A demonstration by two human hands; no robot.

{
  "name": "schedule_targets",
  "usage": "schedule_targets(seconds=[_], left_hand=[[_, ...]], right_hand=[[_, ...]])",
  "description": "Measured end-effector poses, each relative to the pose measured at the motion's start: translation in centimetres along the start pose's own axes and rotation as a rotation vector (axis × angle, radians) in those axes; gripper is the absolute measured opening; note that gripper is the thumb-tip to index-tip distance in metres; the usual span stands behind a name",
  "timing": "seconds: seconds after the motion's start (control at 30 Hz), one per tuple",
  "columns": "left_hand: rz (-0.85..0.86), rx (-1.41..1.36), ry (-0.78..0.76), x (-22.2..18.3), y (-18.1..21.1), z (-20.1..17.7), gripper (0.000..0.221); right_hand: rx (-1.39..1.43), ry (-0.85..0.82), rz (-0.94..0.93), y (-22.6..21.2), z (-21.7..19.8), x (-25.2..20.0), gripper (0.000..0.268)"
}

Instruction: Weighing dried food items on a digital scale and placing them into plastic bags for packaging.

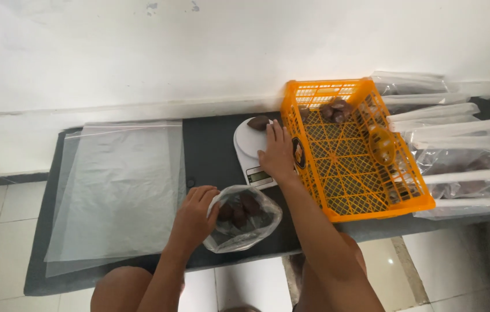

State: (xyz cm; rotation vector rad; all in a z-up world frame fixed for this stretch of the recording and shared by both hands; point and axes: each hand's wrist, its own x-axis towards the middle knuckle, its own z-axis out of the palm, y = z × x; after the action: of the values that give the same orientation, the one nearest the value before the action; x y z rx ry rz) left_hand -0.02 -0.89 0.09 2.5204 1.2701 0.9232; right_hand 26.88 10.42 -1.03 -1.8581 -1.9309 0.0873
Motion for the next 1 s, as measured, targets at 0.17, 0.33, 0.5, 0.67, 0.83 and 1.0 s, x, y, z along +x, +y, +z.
schedule_targets(seconds=[0.17,0.33,0.5,0.67,0.83,1.0], left_hand=[[0.011,0.008,0.024,0.8,-0.2,0.1,0.021],[-0.003,0.013,-0.002,1.0,0.0,-0.2,0.021],[-0.044,0.016,-0.048,0.8,-0.3,-0.3,0.02],[-0.102,0.066,-0.119,0.8,0.1,-0.8,0.026],[-0.242,0.118,-0.309,-0.2,0.0,-0.3,0.045],[-0.408,0.175,-0.479,-1.7,-1.8,2.3,0.053]], right_hand=[[-0.187,0.025,-0.005,1.7,3.0,0.6,0.053],[-0.158,-0.116,0.074,1.6,4.0,0.0,0.049],[0.446,-0.214,0.204,-3.1,-1.3,-2.0,0.038],[0.619,-0.374,0.106,-7.0,-6.6,-5.7,0.029],[0.722,-0.508,-0.022,-6.8,-7.6,-9.0,0.041],[0.677,-0.619,-0.299,-7.8,-8.6,-10.0,0.044]])
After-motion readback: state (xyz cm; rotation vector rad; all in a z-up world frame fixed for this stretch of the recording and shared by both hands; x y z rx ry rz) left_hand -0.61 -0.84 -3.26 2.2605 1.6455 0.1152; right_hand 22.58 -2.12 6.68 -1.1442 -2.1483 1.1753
